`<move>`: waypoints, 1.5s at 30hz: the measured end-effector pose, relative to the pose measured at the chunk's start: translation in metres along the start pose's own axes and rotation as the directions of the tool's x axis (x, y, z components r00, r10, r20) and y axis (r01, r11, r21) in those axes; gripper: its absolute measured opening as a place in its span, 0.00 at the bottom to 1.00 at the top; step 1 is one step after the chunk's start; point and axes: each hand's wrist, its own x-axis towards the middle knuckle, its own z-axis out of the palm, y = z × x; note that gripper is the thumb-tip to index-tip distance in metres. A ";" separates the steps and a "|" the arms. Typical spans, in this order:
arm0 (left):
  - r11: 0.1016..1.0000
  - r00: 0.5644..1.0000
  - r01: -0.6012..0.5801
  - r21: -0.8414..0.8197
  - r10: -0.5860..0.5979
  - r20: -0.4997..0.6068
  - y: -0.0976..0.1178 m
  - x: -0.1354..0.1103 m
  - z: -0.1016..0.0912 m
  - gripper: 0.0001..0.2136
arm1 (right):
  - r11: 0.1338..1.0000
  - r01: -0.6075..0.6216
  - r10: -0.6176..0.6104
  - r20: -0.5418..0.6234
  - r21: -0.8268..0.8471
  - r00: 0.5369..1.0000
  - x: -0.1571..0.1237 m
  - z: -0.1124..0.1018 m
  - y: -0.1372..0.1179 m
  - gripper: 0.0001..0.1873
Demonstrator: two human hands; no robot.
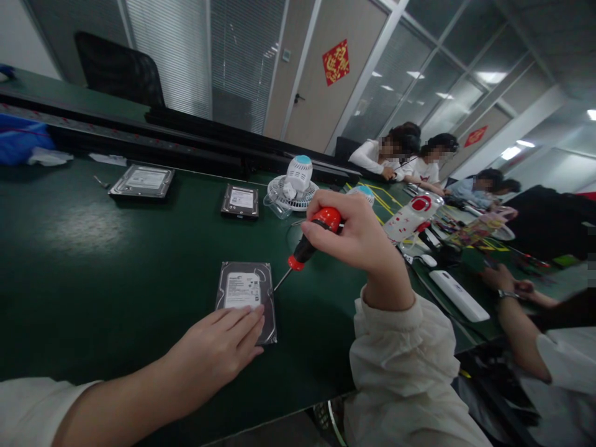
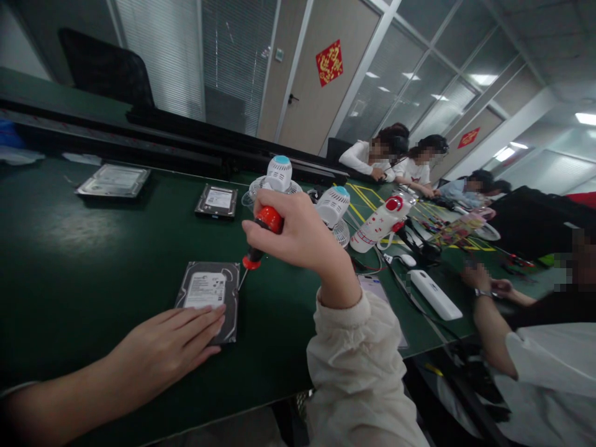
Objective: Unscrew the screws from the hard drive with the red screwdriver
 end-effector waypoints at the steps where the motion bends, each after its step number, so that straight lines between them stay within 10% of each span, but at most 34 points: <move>1: 1.000 1.000 0.001 -0.002 -0.001 0.003 0.000 0.000 0.000 0.12 | 1.000 -0.010 0.010 -0.012 -0.010 1.000 0.000 0.001 0.000 0.12; 45: 1.000 1.000 -0.005 0.013 0.005 0.016 -0.001 0.002 -0.001 0.16 | 0.998 -0.023 0.026 0.053 -0.051 0.998 -0.002 0.005 -0.013 0.12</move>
